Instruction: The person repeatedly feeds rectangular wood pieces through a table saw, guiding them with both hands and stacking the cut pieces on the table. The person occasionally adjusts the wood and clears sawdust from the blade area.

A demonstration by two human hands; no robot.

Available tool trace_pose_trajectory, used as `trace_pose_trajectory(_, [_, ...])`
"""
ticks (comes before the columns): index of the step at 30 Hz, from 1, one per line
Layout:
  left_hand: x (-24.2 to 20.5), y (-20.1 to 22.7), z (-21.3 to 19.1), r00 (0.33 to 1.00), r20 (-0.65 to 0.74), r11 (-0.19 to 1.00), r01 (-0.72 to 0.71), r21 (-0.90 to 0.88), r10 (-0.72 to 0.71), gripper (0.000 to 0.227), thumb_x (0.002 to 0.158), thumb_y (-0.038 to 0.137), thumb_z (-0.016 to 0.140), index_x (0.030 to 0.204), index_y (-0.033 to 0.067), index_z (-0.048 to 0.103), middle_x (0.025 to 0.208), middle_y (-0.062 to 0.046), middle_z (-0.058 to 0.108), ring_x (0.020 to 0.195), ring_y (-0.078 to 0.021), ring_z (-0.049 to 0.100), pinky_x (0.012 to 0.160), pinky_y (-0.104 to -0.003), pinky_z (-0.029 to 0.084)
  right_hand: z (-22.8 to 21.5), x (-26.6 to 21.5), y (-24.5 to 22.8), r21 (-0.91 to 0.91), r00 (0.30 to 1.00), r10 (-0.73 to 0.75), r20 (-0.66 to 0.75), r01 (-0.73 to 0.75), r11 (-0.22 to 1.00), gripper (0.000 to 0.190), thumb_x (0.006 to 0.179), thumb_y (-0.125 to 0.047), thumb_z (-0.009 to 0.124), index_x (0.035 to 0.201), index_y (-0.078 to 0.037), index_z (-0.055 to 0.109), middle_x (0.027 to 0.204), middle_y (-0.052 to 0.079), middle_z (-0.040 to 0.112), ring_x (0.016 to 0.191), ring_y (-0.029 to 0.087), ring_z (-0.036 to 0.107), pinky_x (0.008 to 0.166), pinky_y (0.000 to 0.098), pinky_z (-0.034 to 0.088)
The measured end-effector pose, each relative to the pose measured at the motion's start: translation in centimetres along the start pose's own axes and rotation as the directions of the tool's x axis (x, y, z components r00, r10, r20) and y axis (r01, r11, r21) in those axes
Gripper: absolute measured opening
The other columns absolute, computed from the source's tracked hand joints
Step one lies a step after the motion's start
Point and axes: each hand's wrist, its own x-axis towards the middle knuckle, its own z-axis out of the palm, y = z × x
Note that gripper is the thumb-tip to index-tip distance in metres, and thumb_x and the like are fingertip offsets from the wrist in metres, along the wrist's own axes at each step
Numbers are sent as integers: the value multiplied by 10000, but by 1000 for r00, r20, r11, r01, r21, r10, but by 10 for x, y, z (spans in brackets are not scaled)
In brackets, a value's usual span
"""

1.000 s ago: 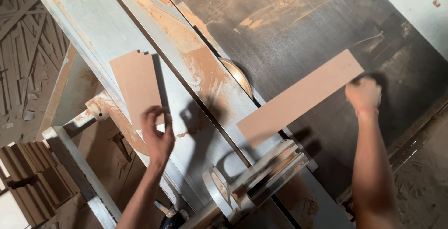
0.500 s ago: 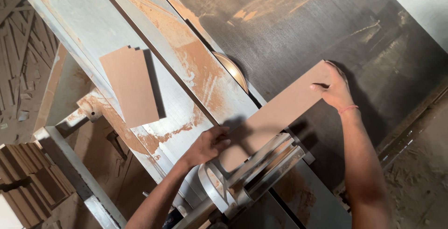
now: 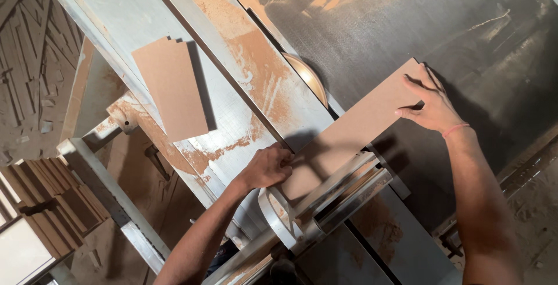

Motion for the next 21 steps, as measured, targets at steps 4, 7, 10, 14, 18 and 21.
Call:
trace_pose_trajectory(4, [-2, 3, 2, 999, -38, 999, -34, 9, 35, 223, 792, 110, 621, 956, 4, 729, 893, -104, 613, 767, -233, 627, 675, -408, 536, -1, 0, -3, -68, 998, 30, 56, -26, 997, 848, 721, -352, 860, 1484, -145, 554, 1678, 257, 287, 1534, 456, 293, 1202, 509, 332])
trace_pose_trajectory(7, [1, 1, 4, 999, -32, 999, -43, 20, 44, 220, 792, 120, 617, 962, 17, 710, 894, -104, 610, 767, -239, 629, 674, -414, 543, -3, -3, -4, -129, 998, 9, 67, 0, 992, 838, 763, -392, 818, 1511, -171, 513, 1692, 260, 255, 1543, 457, 276, 1207, 510, 331])
trace_pose_trajectory(10, [4, -4, 6, 997, -43, 996, -65, 57, 67, 206, 792, 143, 628, 926, 9, 708, 908, -115, 622, 791, -251, 643, 711, -415, 548, -1, -6, -2, -157, 998, 9, 69, 2, 988, 845, 779, -421, 800, 1528, -170, 500, 1679, 275, 251, 1538, 460, 269, 1200, 517, 326])
trace_pose_trajectory(14, [5, -8, 9, 994, -68, 994, -87, 67, 91, 229, 780, 174, 652, 925, 9, 717, 917, -123, 647, 826, -258, 666, 760, -412, 551, 1, -9, 3, -181, 998, 2, 55, 8, 983, 831, 794, -433, 794, 1527, -172, 503, 1680, 272, 254, 1542, 455, 268, 1212, 516, 319])
trace_pose_trajectory(18, [6, -10, 11, 995, -57, 994, -80, 74, 84, 234, 793, 204, 663, 928, 22, 722, 922, -110, 653, 833, -250, 670, 750, -415, 558, 2, -10, 5, -188, 999, -5, 43, 13, 982, 825, 802, -443, 791, 1527, -170, 506, 1688, 249, 261, 1552, 437, 263, 1225, 514, 307])
trace_pose_trajectory(21, [8, -12, 13, 999, -11, 998, -37, 52, 38, 236, 825, 226, 642, 955, 44, 719, 955, -99, 660, 834, -251, 675, 725, -418, 577, 3, -13, 3, -160, 999, 24, 38, -18, 987, 837, 798, -457, 796, 1528, -170, 504, 1678, 253, 243, 1550, 431, 242, 1214, 505, 298])
